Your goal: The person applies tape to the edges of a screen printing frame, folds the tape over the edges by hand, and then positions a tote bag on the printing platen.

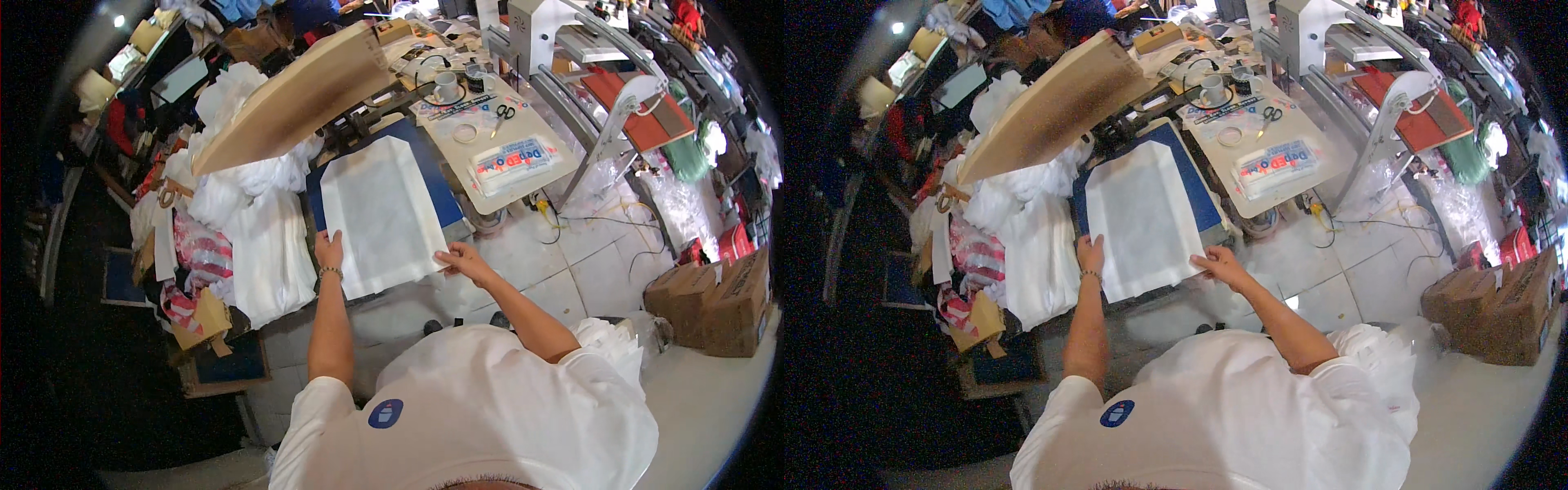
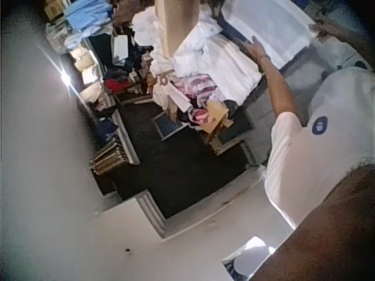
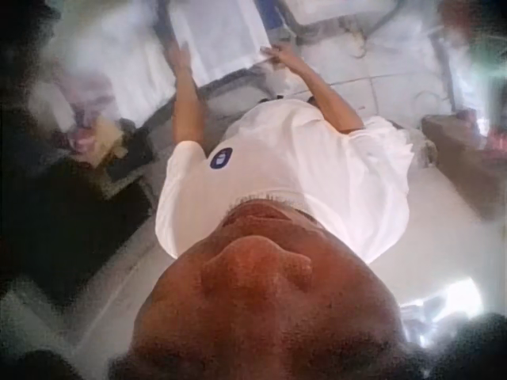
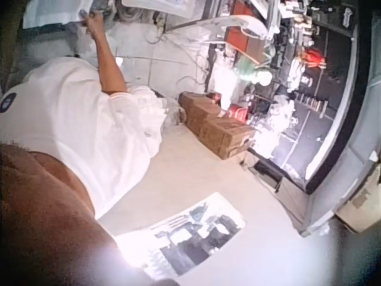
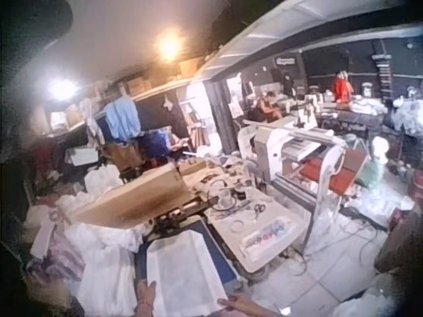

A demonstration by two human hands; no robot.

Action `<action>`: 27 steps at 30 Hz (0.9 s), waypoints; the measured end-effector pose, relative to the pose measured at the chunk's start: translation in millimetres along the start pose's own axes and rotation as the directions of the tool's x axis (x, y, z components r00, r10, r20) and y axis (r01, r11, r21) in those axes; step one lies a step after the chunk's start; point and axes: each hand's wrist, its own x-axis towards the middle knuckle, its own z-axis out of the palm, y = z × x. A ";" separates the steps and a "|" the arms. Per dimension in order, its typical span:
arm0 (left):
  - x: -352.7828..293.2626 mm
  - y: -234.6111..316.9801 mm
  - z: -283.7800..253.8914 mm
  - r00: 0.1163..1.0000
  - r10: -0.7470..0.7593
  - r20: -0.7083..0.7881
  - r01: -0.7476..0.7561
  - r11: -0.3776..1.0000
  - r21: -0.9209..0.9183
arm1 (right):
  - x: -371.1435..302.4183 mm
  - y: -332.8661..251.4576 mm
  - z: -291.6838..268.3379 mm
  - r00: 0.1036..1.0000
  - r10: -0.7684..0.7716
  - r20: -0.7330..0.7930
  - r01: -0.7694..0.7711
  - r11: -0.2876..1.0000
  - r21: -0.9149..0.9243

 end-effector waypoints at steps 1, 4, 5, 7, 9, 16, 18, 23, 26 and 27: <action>2.2 -5.6 -0.9 1.000 0.010 -0.002 -0.010 1.000 0.010 | 4.8 -3.2 -2.8 0.998 -0.046 -0.046 0.045 0.998 -0.032; 7.0 -16.4 2.7 0.999 0.019 0.044 -0.020 1.000 0.010 | 17.5 -11.6 -17.7 0.984 -0.166 -0.057 0.161 0.983 -0.083; 5.6 -17.5 4.8 0.999 0.014 0.045 -0.013 1.000 -0.026 | 20.5 -15.0 -18.7 0.973 -0.226 -0.043 0.221 0.971 -0.092; 6.8 -19.8 4.2 0.999 0.010 0.041 -0.008 0.998 -0.058 | 26.6 -21.1 -15.8 0.958 -0.278 -0.069 0.275 0.960 -0.047; 3.5 -20.1 1.4 0.998 -0.027 0.059 0.035 0.989 -0.141 | 32.4 -28.2 -16.9 0.947 -0.311 -0.078 0.289 0.934 -0.208; -18.5 27.3 -25.7 0.983 -0.098 0.154 0.106 0.993 -0.043 | 46.1 -23.4 -23.8 0.844 -0.535 0.033 0.448 0.670 -0.592; -34.0 35.6 -37.9 0.997 0.021 0.076 -0.013 0.994 -0.111 | 46.4 -21.6 -24.4 0.932 -0.361 -0.046 0.298 0.829 -0.473; -14.0 4.8 -131.6 0.989 0.016 -0.147 -0.016 1.000 0.005 | 38.7 -37.0 -19.2 0.972 -0.233 0.005 0.225 0.933 -0.282; 10.0 8.2 -199.9 0.974 0.049 -0.223 -0.039 0.998 0.048 | 39.0 -38.8 -30.2 0.980 -0.199 0.009 0.194 0.941 -0.278; 21.4 -8.5 -231.0 0.962 0.016 -0.271 0.000 0.998 0.059 | 40.7 -41.7 -29.6 0.984 -0.170 0.052 0.178 0.935 -0.307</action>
